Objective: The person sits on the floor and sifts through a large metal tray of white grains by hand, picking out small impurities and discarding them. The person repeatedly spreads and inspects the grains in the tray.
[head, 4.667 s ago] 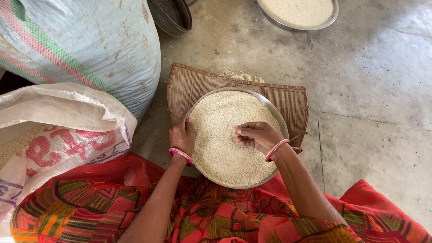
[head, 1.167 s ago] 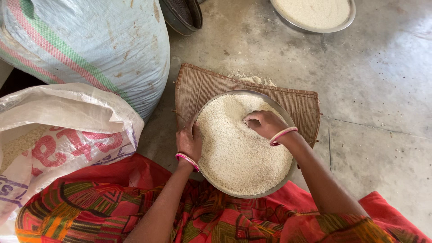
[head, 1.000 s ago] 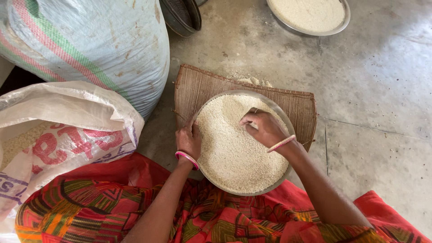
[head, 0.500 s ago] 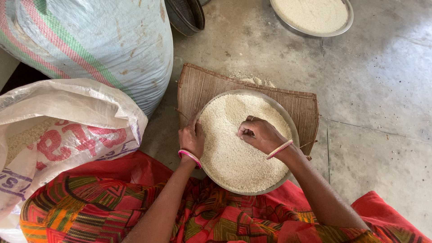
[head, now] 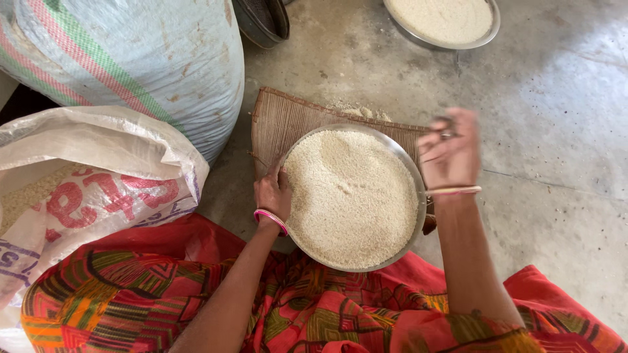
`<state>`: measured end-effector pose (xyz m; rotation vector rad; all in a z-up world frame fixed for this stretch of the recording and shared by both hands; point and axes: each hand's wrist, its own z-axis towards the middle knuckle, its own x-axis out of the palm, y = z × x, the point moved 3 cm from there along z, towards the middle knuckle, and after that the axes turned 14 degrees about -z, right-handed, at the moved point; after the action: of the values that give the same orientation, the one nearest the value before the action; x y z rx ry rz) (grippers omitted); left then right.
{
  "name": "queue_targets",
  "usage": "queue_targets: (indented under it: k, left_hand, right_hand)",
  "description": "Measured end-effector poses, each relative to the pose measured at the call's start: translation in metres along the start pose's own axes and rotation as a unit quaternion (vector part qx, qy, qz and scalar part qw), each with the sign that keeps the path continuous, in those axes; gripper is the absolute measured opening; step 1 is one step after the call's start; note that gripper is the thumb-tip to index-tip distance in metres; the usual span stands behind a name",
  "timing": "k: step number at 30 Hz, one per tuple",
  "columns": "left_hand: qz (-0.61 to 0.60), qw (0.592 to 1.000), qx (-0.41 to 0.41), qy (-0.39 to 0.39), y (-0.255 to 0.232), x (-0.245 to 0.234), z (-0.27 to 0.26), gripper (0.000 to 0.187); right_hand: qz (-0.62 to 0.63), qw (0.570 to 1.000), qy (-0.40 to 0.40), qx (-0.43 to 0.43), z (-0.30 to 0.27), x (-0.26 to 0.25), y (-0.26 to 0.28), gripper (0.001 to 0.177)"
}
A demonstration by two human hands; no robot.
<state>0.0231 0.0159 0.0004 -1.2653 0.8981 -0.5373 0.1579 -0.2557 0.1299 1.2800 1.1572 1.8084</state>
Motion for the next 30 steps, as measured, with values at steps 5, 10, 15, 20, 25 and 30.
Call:
queue_targets:
  k: [5,10,15,20,25,30]
  left_hand:
    - [0.009,0.999,0.040,0.004,-0.006,-0.002,0.003,0.036]
    - [-0.008,1.000,-0.018,0.012,-0.003,-0.001,0.000,0.036]
    - [-0.003,0.993,0.112,-0.025,-0.009,-0.001,0.000,0.030]
    - [-0.007,0.999,0.050,-0.010,0.004,0.002,0.002,0.035]
    - [-0.016,0.998,0.051,-0.017,0.003,0.001,0.001,0.033]
    - [-0.004,0.999,0.035,-0.015,-0.002,-0.001,-0.001,0.031]
  right_hand:
    - [-0.117,0.966,-0.176,0.152,-0.014,-0.027,-0.022,0.013]
    - [-0.420,0.904,-0.073,0.030,-0.021,-0.009,-0.052,0.019]
    - [-0.725,0.669,0.085,-0.138,-0.024,0.016,-0.053,0.010]
    - [-0.685,0.703,0.171,-0.089,-0.025,0.030,-0.073,0.008]
    - [-0.667,0.709,0.197,-0.115,-0.003,0.032,-0.096,0.011]
    - [-0.647,0.738,0.167,-0.097,0.045,0.030,-0.120,0.018]
